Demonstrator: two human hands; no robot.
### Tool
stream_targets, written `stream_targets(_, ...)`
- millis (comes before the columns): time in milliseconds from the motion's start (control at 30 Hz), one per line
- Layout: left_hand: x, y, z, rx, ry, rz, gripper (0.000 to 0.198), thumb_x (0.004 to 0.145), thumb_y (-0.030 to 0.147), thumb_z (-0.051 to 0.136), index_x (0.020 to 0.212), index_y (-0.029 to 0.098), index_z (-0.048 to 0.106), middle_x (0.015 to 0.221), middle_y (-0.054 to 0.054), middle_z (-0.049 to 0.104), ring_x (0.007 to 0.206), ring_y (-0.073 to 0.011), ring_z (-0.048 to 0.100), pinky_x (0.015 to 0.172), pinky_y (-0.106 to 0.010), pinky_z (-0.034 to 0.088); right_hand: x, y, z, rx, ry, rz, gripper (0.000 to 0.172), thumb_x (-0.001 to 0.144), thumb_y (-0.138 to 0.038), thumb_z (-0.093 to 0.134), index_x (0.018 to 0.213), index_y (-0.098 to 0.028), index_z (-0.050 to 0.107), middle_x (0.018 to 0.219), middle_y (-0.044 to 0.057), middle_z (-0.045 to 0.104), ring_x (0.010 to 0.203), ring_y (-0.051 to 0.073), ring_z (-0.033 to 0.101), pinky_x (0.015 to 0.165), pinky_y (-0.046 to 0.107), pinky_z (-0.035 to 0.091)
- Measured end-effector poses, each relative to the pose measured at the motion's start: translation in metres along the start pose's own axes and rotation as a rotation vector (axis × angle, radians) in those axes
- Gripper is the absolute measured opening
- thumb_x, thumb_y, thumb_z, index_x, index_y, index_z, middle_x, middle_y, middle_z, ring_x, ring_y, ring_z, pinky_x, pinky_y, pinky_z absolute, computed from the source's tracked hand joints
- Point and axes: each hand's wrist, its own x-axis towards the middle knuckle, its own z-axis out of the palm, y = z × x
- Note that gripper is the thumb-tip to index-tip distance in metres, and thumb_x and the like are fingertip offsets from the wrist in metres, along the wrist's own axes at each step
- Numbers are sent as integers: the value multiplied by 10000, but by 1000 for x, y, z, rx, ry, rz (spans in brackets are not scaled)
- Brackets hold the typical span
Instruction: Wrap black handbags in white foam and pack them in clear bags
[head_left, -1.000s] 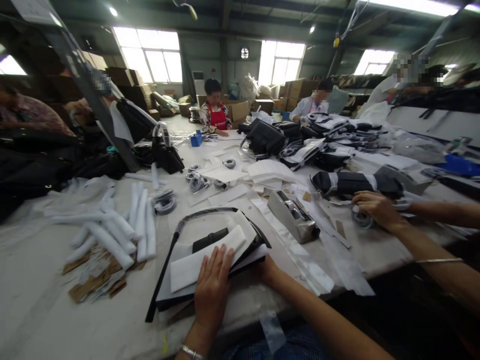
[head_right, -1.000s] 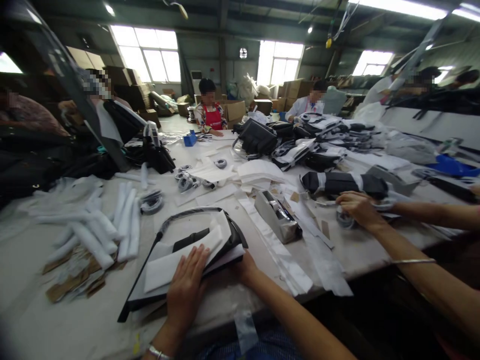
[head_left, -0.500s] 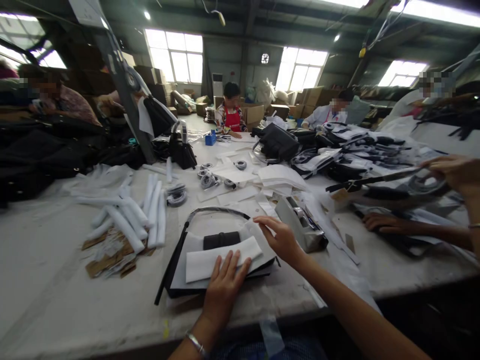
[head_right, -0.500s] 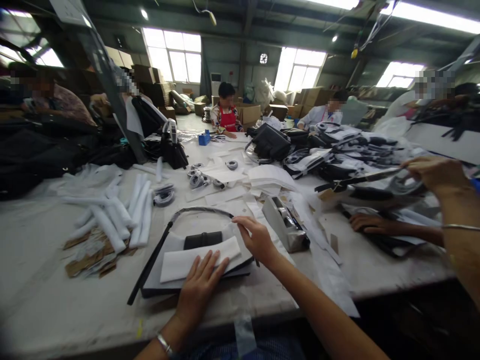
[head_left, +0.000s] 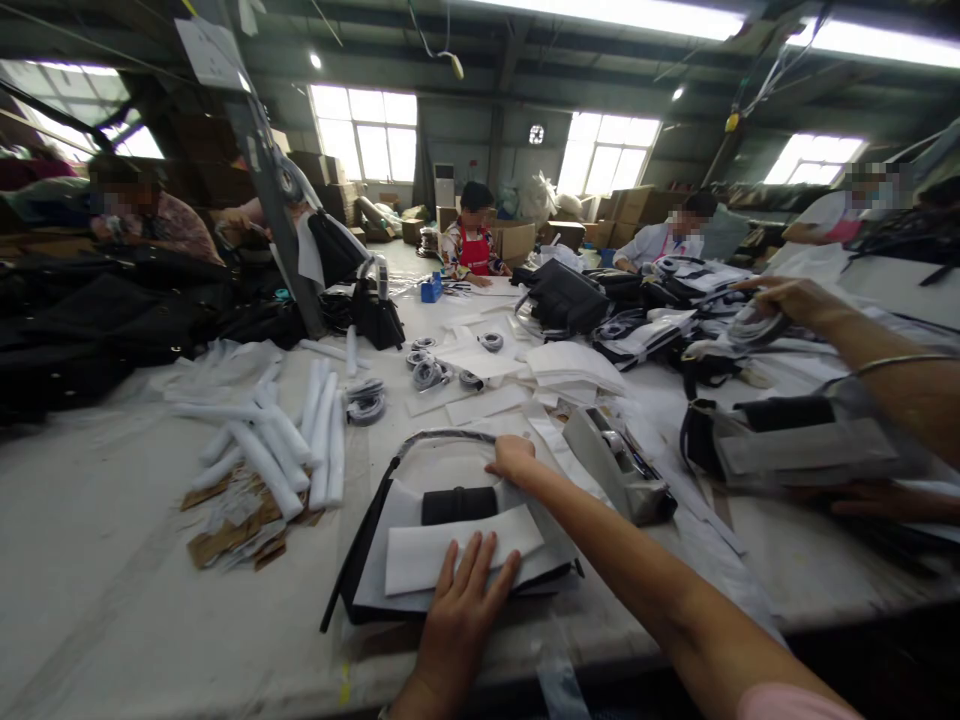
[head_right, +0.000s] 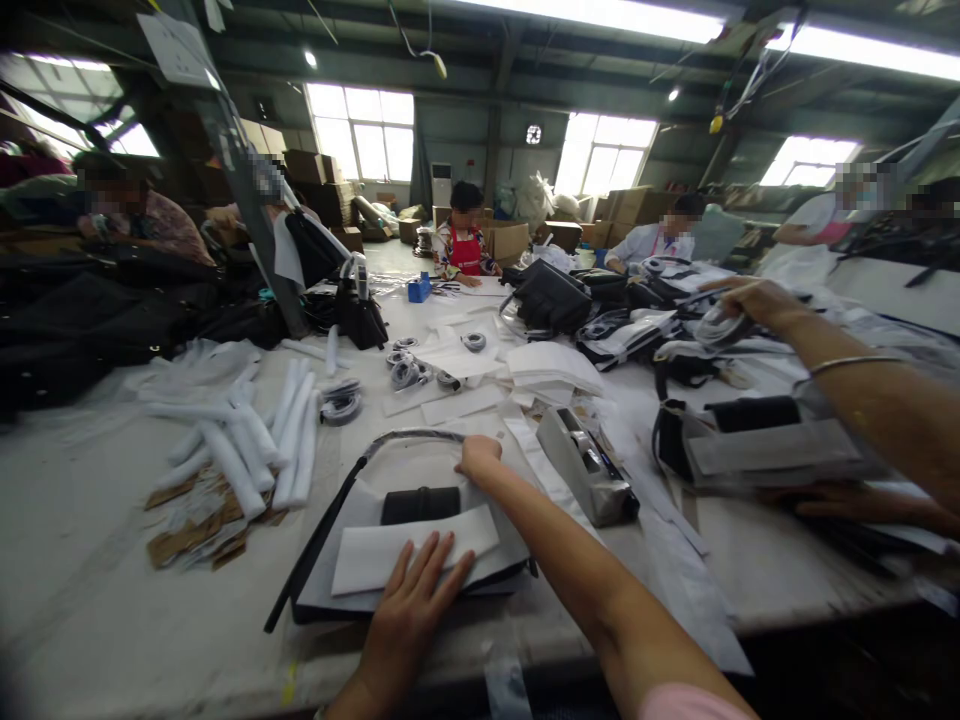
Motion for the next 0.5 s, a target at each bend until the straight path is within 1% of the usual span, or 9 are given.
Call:
stream_targets(67, -2, 1, 4, 2, -3, -7, 469, 1023, 219, 329, 1448, 365, 465, 1408, -24, 603, 1343, -227, 514, 1129, -480, 409, 2, 5, 0, 26, -17, 18, 322, 958, -352, 619, 1216, -160, 605, 1220, 93, 622, 1044, 224, 636, 888, 434, 552)
stream_targets(167, -3, 2, 4, 21, -7, -4, 509, 1009, 152, 323, 1452, 364, 458, 1407, -25, 604, 1340, -228, 518, 1121, -483, 418, 2, 16, 1, 103, -25, 5, 259, 958, -352, 619, 1134, -163, 638, 1147, 75, 651, 993, 203, 648, 866, 409, 555)
stream_targets(267, 0, 0, -2, 22, -25, 9, 513, 1003, 146, 343, 1459, 356, 450, 1407, -31, 605, 1332, -229, 528, 1105, -475, 441, -1, 27, 5, 238, 15, -79, 189, 901, -315, 687, 983, -146, 673, 973, 43, 690, 885, 181, 659, 807, 344, 543)
stream_targets(367, 3, -1, -6, 20, -75, 28, 519, 1000, 139, 351, 1467, 347, 438, 1415, -37, 597, 1331, -231, 530, 1087, -471, 464, -6, 38, 9, 414, 83, -192, 147, 811, -257, 739, 871, -138, 676, 800, 10, 695, 779, 151, 645, 700, 245, 490)
stream_targets(433, 4, -1, -7, 15, -96, 24, 528, 999, 127, 339, 1471, 345, 432, 1423, -39, 590, 1338, -234, 522, 1085, -478, 468, -13, 45, 10, 532, 116, -255, 204, 796, -293, 731, 917, -141, 671, 731, -14, 682, 701, 131, 625, 615, 213, 453)
stream_targets(500, 4, -2, -8, 5, -99, 12, 529, 1001, 125, 332, 1473, 343, 429, 1430, -39, 584, 1346, -236, 514, 1092, -484, 463, -22, 51, 8, 636, 138, -310, 343, 795, -359, 718, 1053, -142, 656, 695, -34, 675, 641, 123, 613, 571, 208, 443)
